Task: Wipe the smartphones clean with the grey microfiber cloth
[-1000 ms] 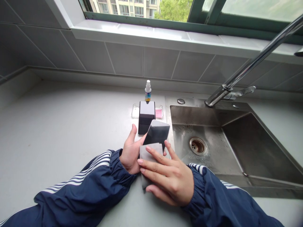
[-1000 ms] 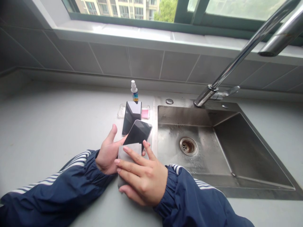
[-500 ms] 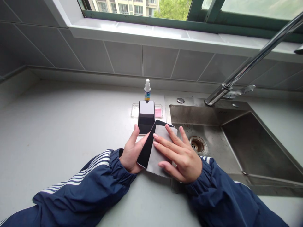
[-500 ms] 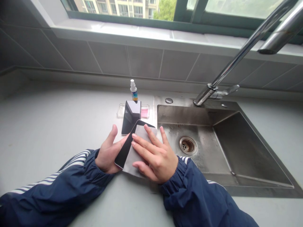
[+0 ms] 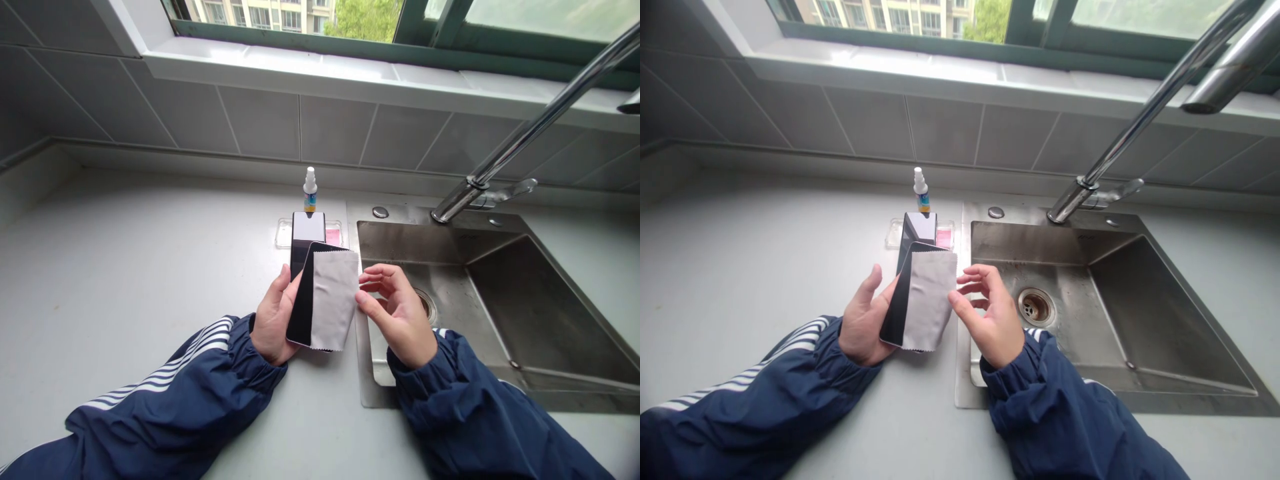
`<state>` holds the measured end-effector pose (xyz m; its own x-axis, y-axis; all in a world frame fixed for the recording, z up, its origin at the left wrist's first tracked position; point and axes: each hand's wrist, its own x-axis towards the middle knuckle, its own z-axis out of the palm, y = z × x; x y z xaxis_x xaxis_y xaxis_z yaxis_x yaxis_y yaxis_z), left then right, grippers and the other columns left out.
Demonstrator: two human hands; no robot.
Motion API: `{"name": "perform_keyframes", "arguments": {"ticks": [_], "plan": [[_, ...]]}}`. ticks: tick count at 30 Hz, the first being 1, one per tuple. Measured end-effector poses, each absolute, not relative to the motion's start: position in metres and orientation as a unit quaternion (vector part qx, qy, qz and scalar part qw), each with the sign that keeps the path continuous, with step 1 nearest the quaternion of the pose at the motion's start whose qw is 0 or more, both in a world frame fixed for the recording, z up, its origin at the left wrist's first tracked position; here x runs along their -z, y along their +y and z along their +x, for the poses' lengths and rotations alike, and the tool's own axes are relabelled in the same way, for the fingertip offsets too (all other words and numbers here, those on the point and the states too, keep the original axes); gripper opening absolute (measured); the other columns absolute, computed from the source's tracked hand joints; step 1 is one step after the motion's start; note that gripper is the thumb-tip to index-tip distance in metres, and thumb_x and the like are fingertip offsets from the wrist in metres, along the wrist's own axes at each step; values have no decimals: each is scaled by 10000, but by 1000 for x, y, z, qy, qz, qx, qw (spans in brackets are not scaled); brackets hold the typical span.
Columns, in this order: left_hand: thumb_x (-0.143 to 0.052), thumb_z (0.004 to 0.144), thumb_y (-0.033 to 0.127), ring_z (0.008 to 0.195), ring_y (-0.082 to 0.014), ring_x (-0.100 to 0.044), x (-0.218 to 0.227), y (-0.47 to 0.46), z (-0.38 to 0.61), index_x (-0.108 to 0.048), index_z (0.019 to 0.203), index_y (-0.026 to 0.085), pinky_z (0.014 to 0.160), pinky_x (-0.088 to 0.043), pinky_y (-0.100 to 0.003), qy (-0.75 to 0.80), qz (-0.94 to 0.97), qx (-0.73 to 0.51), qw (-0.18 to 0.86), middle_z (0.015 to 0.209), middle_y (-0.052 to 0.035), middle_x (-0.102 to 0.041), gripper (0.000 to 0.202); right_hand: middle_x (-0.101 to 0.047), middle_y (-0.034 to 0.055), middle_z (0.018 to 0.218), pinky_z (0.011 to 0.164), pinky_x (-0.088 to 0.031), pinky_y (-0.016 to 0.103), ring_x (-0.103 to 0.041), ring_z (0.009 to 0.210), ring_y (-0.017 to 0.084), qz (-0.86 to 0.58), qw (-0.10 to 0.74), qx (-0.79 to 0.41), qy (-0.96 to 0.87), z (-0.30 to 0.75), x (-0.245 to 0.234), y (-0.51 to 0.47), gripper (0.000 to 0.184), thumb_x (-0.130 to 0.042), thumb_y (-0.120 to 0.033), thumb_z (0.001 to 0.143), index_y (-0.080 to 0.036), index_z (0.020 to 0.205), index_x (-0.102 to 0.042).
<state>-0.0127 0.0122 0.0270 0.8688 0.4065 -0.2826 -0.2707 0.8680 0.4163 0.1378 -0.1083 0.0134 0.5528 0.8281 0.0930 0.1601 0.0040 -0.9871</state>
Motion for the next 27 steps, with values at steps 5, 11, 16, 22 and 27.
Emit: {"name": "perform_keyframes", "arguments": {"ticks": [5,11,16,22,27], "plan": [[-368,1002,521,1219,-342,-622,-30,8,-12,-340,1563,212,1074,-429,-493,173,217,-201,939,1364,-140,-636,641,-632,5,943,711,-565,285,-632,837,153,-586,607,-354,-404,138,-10,-107,442,-734,-332,863,-287,1241,-508],[-396,1003,469,1224,-344,-618,-27,8,-13,-347,1559,217,1073,-427,-510,153,221,-207,941,1362,-142,-638,613,-608,19,927,811,-581,329,-616,857,158,-618,584,-257,-459,141,-9,-109,240,-719,-279,888,-257,1126,-693],[-346,1011,490,1229,-348,-616,-29,10,-11,-327,1568,230,1074,-421,-534,161,188,-211,946,1372,-138,-633,614,-635,43,984,853,-568,366,-637,913,184,-641,558,-188,-492,143,-11,-112,219,-678,-236,925,-280,1133,-732],[-372,1003,501,1248,-352,-602,-30,11,-12,-318,1570,233,1069,-425,-523,164,180,-204,948,1397,-135,-614,630,-644,41,1091,891,-606,363,-643,998,184,-619,575,-291,-449,146,-8,-108,497,-809,-302,812,-306,1287,-660],[-371,999,509,1244,-357,-602,-30,13,-11,-339,1561,222,1067,-427,-531,172,185,-204,946,1391,-140,-616,632,-742,58,1042,902,-612,397,-695,944,200,-607,598,-344,-396,146,-7,-107,370,-852,-329,761,-238,1106,-753]]}}
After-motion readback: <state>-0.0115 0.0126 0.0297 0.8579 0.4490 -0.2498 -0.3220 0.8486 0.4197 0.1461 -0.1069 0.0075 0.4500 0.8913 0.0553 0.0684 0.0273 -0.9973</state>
